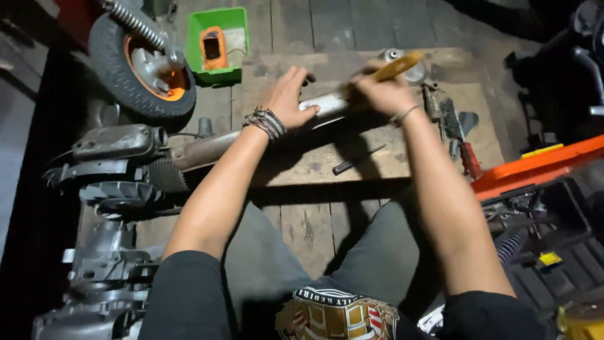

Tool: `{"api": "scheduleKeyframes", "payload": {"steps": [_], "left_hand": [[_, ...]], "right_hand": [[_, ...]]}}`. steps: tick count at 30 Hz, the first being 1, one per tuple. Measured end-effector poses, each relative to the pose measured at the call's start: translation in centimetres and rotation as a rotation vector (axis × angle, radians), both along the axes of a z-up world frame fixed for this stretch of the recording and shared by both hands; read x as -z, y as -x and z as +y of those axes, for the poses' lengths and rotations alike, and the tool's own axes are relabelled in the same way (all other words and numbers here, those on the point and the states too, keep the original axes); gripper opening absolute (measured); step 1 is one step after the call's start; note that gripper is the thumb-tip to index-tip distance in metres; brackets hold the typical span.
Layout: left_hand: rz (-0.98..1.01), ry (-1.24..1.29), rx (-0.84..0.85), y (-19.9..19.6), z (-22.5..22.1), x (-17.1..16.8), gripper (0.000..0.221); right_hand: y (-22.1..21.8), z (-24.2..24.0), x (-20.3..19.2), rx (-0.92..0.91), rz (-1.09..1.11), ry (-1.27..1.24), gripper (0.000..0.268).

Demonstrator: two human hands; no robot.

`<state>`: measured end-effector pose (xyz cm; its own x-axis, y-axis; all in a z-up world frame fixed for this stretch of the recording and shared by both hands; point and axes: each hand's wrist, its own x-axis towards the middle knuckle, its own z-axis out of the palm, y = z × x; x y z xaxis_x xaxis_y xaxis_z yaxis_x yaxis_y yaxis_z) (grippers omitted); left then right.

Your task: Brushing and cleaning a metal motorcycle component using a small tool to remove debris.

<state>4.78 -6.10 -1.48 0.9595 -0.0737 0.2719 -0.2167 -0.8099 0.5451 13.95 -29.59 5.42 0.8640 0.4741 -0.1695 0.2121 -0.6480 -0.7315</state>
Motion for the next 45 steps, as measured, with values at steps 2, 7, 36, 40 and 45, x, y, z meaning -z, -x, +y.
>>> {"api": "scheduleKeyframes", "payload": {"steps": [2,7,36,40,45], "left_hand": [[0.061,-0.081,-0.013,-0.3,-1.5,-1.2,0.051],[0.123,-0.278,-0.015,-1.9,-3.5,-0.8,0.057],[0.086,-0.379,-0.034,-5.8,-8.3,0.6,0.05],[0.1,-0.356,-0.005,-5.9,-8.3,-0.1,0.051],[0.121,-0.342,-0.011,-6.3,-8.1,0.1,0.053]], "right_hand": [[-6.3,-5.0,4.5,0.184,-0.053,0.01,0.03],[-11.7,-13.3,7.8,0.467,-0.849,-0.025,0.019],[-11.9,-12.0,7.4,0.704,-0.874,-0.257,0.017],[-12.6,-13.3,9.5,0.579,-0.523,-0.42,0.018],[-11.2,-15.3,8.7,0.699,-0.648,-0.252,0.025]]}}
